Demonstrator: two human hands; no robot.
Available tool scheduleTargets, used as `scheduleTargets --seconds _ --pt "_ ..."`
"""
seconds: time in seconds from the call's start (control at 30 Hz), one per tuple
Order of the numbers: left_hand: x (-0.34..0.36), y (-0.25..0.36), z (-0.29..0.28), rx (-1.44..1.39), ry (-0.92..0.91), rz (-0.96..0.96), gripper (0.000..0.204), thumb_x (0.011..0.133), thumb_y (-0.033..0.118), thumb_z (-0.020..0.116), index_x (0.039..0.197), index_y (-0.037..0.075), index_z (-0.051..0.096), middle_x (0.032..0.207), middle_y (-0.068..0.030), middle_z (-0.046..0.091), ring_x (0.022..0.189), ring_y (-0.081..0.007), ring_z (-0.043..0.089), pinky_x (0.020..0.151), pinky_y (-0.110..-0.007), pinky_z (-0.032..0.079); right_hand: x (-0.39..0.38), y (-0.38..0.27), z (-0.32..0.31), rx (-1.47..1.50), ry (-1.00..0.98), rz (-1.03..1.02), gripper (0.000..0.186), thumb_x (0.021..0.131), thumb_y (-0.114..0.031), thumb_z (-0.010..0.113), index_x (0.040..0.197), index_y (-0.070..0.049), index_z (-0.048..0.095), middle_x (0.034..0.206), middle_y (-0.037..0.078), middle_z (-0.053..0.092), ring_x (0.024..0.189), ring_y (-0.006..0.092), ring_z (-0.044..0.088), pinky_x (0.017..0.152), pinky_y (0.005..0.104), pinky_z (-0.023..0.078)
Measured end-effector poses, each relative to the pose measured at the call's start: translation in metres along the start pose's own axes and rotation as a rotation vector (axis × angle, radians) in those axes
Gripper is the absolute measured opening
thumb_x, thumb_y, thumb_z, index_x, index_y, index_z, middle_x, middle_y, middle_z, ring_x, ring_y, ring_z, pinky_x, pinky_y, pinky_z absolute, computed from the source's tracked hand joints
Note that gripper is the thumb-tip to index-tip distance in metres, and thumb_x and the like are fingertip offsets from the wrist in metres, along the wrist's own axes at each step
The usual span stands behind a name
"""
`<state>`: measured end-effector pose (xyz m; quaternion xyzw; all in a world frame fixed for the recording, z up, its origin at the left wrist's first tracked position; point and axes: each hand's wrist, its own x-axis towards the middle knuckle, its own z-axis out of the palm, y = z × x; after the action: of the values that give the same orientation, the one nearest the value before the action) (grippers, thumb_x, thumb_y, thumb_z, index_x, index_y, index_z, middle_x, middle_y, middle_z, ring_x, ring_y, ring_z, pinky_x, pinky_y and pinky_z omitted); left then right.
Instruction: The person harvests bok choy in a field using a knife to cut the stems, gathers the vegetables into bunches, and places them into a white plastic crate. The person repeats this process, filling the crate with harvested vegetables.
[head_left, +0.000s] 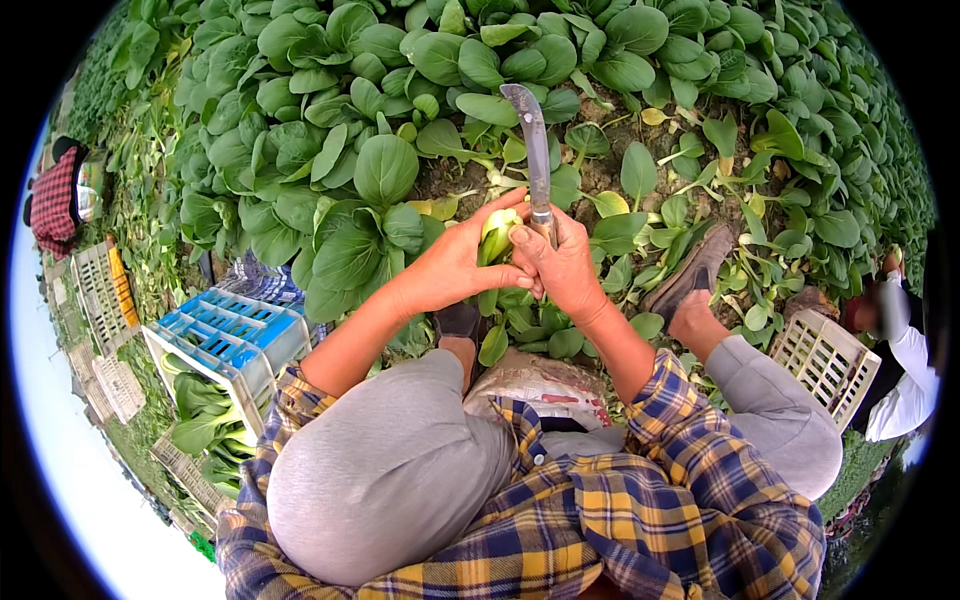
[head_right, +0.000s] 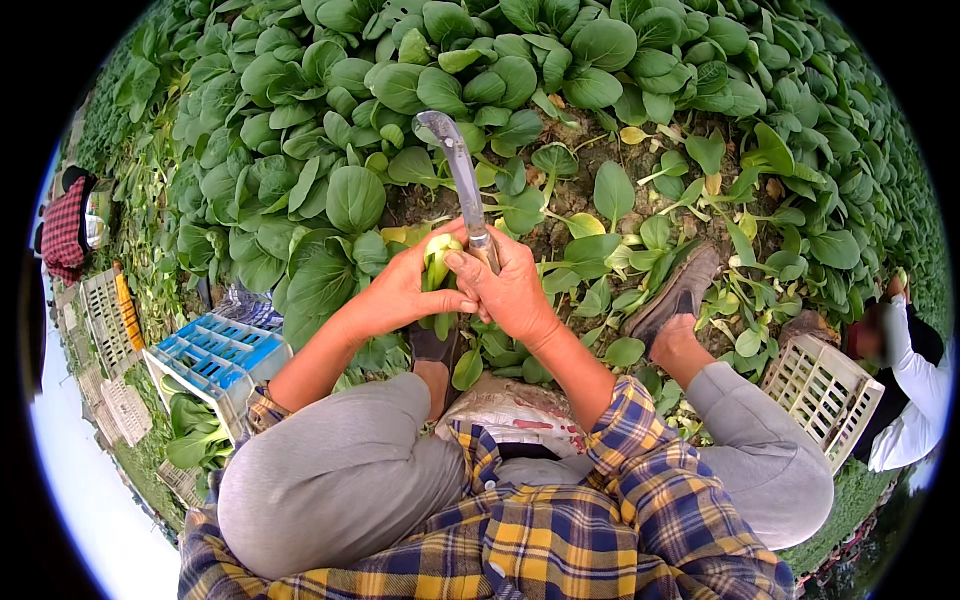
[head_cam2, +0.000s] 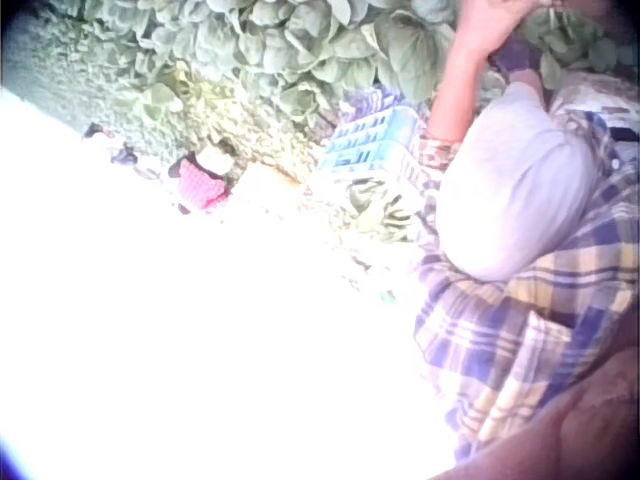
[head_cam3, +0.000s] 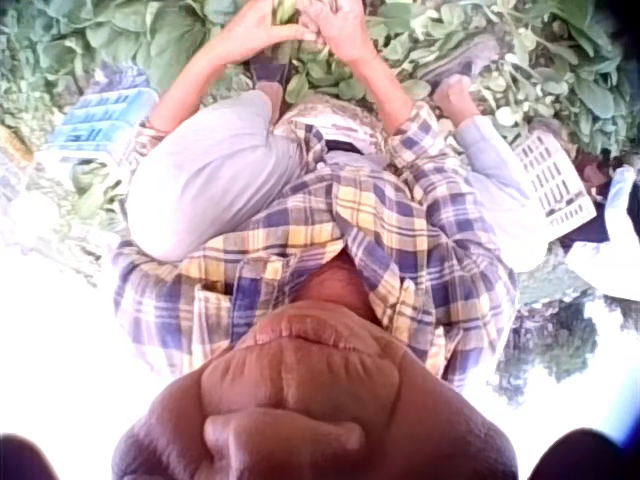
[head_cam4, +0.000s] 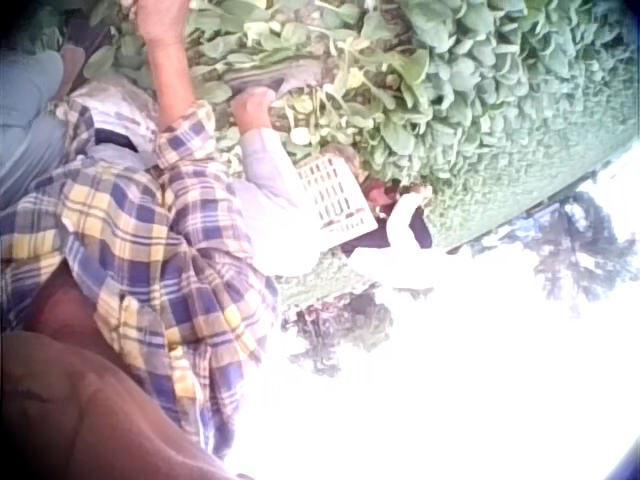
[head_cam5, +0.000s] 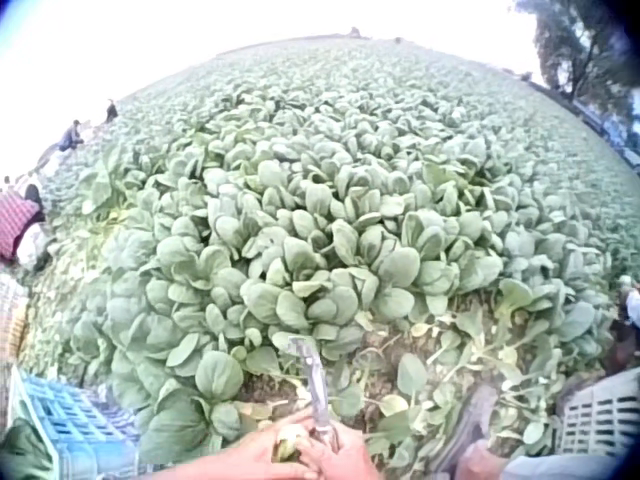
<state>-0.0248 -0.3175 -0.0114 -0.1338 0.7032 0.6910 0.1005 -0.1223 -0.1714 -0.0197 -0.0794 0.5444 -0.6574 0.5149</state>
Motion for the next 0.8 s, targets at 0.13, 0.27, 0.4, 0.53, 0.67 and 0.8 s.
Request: scheduleTargets --seconds 0.13,0.27,0.4,0.53,0.67,0.8 --pt "0.007 -0.023 0.022 -0.421 -0.001 -0.235 0.053 0.081 0.02 0.073 0.127 0.006 0.05 0.087 -0.005 0.062 0.084 -0.013 0.063 0.082 -0.031 0.051 0.009 0.017 -0.025 -0.057 0.071 0.045 0.035 0.096 -0.037 0.056 0.108 -0.004 0.058 0.06 -0.004 0.047 0.043 0.0027 0.039 0.038 0.0202 0.031" --pt "0.01 -0.036 0.025 0.395 0.171 -0.286 0.023 0.081 0.023 0.07 0.092 0.004 0.061 0.085 -0.0119 0.066 0.077 -0.0261 0.066 0.069 -0.04 0.05 0.02 0.05 -0.064 -0.654 0.146 -0.01 0.034 0.094 -0.035 0.059 0.097 -0.001 0.057 0.064 0.009 0.057 0.056 0.0215 0.056 0.055 0.0346 0.044" --pt "0.007 -0.052 -0.001 1.041 0.225 -0.317 0.031 0.078 0.021 0.069 0.104 0.007 0.06 0.102 -0.0161 0.065 0.078 -0.037 0.065 0.068 -0.045 0.052 0.024 0.076 -0.062 -0.985 -0.007 -0.05 0.033 0.093 -0.031 0.056 0.093 0.001 0.051 0.076 0.024 0.061 0.073 0.0451 0.058 0.065 0.048 0.046" --pt "-0.005 -0.069 -0.03 1.401 0.264 -0.358 0.055 0.075 0.009 0.064 0.128 0.0 0.051 0.137 -0.0211 0.046 0.077 -0.0306 0.069 0.066 -0.037 0.056 0.036 0.093 -0.047 -1.089 -0.082 -0.008 0.027 0.093 -0.026 0.055 0.097 -0.001 0.049 0.079 0.024 0.062 0.079 0.0453 0.059 0.069 0.0526 0.045" --pt "-0.023 -0.074 -0.047 1.52 0.2 -0.582 0.059 0.077 0.006 0.06 0.133 -0.002 0.044 0.133 -0.0162 0.048 0.075 -0.0266 0.069 0.064 -0.034 0.056 0.049 0.095 -0.04 -1.154 -0.138 -0.064 0.027 0.092 -0.027 0.056 0.097 -0.001 0.05 0.081 0.024 0.063 0.082 0.0443 0.06 0.072 0.0521 0.046" --pt "-0.072 -0.087 -0.046 1.513 0.289 -0.603 0.05 0.075 0.007 0.061 0.124 0.001 0.052 0.117 -0.0112 0.055 0.072 -0.0253 0.067 0.062 -0.034 0.054 0.068 0.096 -0.02 -1.146 -0.31 -0.014 0.032 0.093 -0.032 0.055 0.097 0.0 0.053 0.082 0.024 0.063 0.083 0.0433 0.061 0.073 0.0513 0.047"
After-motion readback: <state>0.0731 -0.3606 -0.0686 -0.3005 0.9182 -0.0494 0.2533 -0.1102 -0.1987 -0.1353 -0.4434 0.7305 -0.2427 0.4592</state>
